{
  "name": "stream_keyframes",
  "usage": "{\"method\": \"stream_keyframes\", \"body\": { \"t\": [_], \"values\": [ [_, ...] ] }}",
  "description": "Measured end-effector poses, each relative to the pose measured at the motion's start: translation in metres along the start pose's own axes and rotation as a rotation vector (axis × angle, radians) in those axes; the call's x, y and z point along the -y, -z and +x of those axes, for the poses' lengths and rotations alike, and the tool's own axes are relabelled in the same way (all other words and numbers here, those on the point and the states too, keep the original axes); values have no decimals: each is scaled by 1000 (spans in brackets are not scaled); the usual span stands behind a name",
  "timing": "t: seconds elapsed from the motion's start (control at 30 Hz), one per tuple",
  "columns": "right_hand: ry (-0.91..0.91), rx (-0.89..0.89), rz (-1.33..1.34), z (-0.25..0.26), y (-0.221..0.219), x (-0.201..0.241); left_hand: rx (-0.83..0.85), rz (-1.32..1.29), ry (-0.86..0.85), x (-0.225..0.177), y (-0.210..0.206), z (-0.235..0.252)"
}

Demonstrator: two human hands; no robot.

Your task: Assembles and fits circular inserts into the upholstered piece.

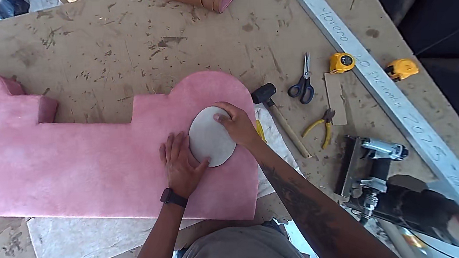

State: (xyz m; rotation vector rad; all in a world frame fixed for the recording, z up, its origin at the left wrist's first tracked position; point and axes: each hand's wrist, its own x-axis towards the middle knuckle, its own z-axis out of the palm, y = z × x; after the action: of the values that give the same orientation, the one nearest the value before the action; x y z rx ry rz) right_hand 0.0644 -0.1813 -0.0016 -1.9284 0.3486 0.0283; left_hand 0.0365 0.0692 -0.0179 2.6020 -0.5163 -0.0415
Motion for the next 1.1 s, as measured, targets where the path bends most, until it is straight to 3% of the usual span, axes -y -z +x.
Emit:
{"method": "stream_keyframes", "body": {
  "t": [0.2,0.47,0.7,1.1],
  "values": [
    [-14,36,-54,1,-1,1,43,38,-1,2,0,-1],
    [183,75,-628,18,18,13,63,63,-11,1,1,-1],
    [189,110,-487,19,17,6,76,75,-2,-3,3,0],
    [167,256,-711,-9,39,33,136,166,-33,-63,-41,48]
  ]
}}
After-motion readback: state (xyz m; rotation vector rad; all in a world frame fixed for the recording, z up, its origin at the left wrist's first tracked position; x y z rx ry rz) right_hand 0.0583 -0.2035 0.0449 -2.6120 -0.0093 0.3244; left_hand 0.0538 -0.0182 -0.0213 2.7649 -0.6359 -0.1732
